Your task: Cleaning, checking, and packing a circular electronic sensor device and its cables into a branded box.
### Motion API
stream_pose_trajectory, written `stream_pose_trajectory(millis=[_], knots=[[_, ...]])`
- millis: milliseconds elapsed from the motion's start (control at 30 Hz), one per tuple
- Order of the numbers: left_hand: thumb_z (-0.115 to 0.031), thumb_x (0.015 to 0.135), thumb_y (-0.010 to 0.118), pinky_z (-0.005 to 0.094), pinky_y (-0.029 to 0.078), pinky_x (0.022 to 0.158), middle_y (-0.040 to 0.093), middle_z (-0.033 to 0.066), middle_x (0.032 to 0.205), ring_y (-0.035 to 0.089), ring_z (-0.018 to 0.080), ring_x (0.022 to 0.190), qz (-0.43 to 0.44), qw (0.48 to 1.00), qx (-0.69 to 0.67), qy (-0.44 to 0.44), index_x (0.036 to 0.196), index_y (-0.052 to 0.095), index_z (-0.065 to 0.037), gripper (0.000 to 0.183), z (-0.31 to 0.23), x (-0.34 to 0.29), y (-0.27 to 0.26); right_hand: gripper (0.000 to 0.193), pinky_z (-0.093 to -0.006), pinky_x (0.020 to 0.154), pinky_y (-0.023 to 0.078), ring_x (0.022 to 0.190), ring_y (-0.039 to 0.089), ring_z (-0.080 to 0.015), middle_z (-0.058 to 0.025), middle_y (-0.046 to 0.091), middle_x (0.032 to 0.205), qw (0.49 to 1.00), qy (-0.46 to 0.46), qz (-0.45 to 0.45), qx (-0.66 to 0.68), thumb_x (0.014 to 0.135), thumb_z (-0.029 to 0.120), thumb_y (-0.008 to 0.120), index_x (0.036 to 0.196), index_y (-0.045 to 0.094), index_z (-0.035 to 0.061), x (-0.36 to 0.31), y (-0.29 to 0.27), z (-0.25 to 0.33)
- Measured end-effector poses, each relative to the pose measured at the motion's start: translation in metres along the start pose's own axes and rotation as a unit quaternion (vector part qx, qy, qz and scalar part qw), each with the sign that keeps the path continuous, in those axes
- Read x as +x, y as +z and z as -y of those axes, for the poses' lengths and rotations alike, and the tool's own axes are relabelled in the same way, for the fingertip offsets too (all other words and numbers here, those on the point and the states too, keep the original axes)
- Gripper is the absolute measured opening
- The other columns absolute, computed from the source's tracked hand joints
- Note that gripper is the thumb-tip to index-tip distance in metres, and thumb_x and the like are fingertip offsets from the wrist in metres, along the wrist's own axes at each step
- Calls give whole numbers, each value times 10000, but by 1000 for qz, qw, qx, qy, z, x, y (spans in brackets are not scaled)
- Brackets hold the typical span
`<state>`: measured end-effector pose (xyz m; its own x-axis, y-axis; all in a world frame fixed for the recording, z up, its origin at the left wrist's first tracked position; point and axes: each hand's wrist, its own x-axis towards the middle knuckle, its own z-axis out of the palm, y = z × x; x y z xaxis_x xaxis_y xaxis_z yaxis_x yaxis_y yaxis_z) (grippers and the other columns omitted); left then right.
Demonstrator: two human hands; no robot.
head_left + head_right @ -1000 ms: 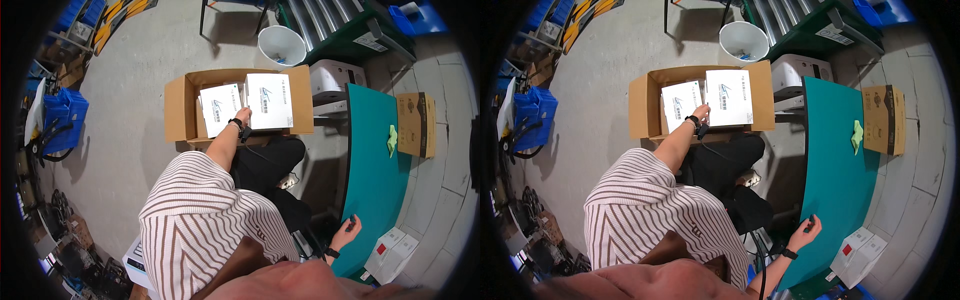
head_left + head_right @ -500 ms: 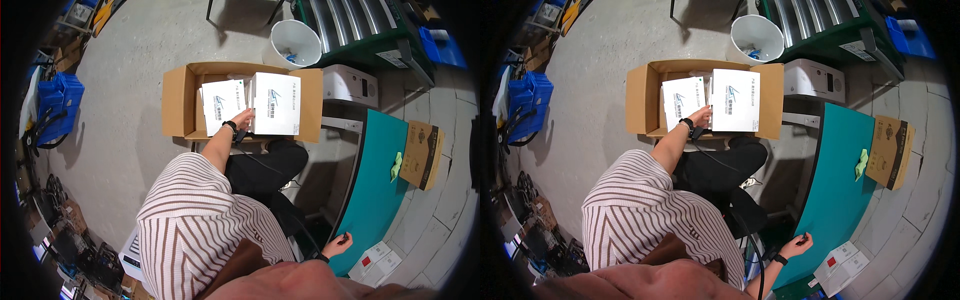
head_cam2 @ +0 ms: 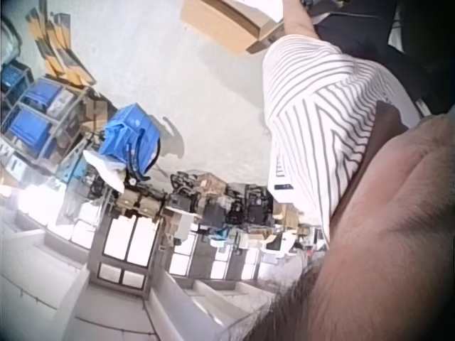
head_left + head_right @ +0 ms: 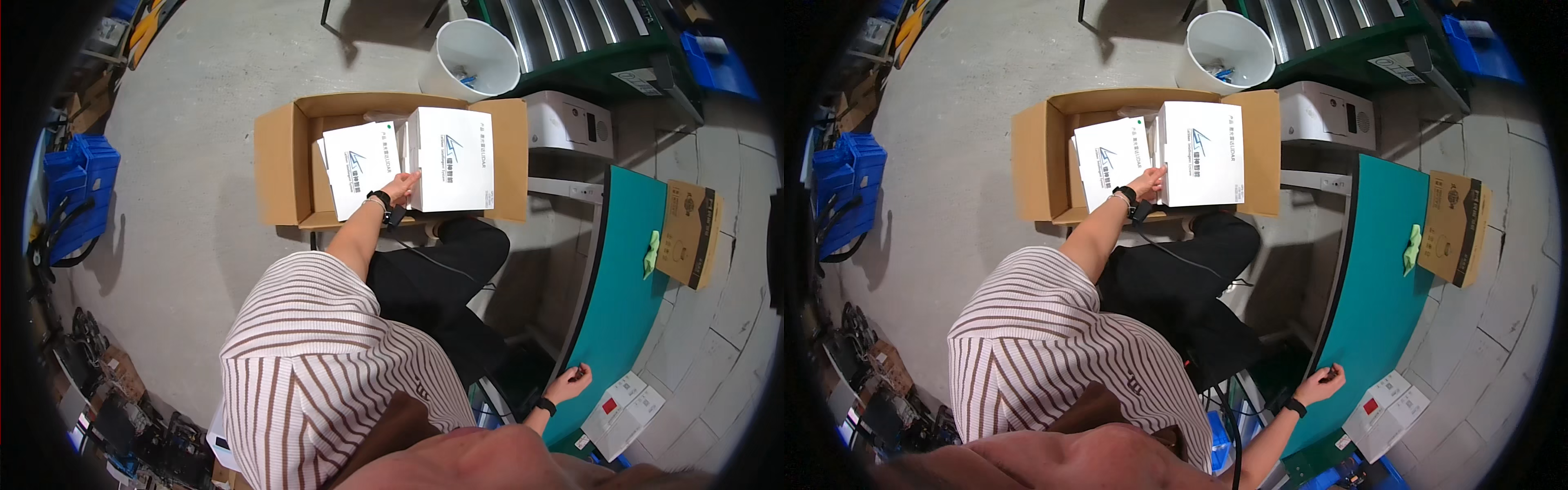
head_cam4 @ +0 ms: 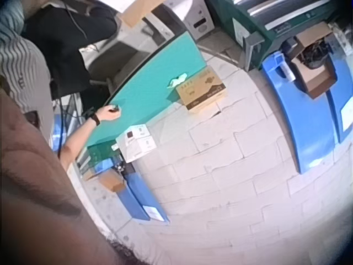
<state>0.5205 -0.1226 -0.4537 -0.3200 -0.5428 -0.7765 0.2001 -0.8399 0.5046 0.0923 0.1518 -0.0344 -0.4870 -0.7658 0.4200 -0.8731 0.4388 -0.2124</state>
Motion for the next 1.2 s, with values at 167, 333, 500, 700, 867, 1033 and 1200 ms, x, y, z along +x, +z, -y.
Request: stream_pose_trajectory(millis=[167,333,500,700,867,1033,1200], knots=[[-634,706,707,375,463,730,325,300,1410,532,271,984,30,997,50,52,1498,61,-131,1139,-19,-28,37,176,-318,691,421,778,496,-217,-109,511,924,1000,16,-3,-25,822,26,513,992,549,-1,-3,-7,-7],[-614,701,722,486,368,970,230,271,1468,316,340,1320,40,998,41,3,1502,33,-165,1148,-31,-41,25,166,-319,723,430,790,501,-209,-99,519,942,999,20,7,-31,843,50,511,998,555,6,-2,-3,-2],[-612,664,750,559,311,1021,177,252,1506,223,359,1390,57,998,13,38,1498,-81,-155,1263,-36,-44,39,166,-320,699,420,778,491,-224,-107,495,924,1000,14,-1,-25,821,6,501,984,534,-3,-2,-3,-6],[-543,674,758,573,231,1058,118,255,1527,150,393,1409,65,997,32,37,1496,-109,-154,1256,-41,-46,45,174,-319,706,417,778,480,-224,-106,486,928,1000,8,-1,-25,817,3,497,989,521,-3,-5,-3,-11],[-445,696,751,288,446,605,256,284,1461,567,185,836,55,995,-64,56,1497,-69,-137,1186,-40,-38,55,181,-317,710,417,788,478,-220,-105,488,952,1000,-2,2,-30,817,0,501,997,521,-4,-4,-5,-11],[-408,734,729,235,249,419,543,44,733,315,80,436,21,994,-90,49,1497,-43,-111,1125,-49,-48,52,213,-302,734,442,837,513,-207,-112,519,1033,996,38,31,71,820,-1,529,1032,547,7,11,-6,38],[-529,737,707,240,252,400,344,-34,525,281,88,396,99,990,-83,54,1489,-116,-86,1200,-60,-58,36,296,-297,805,470,945,565,-206,-119,528,1122,941,-130,178,256,796,-23,577,1088,561,28,8,33,174]])
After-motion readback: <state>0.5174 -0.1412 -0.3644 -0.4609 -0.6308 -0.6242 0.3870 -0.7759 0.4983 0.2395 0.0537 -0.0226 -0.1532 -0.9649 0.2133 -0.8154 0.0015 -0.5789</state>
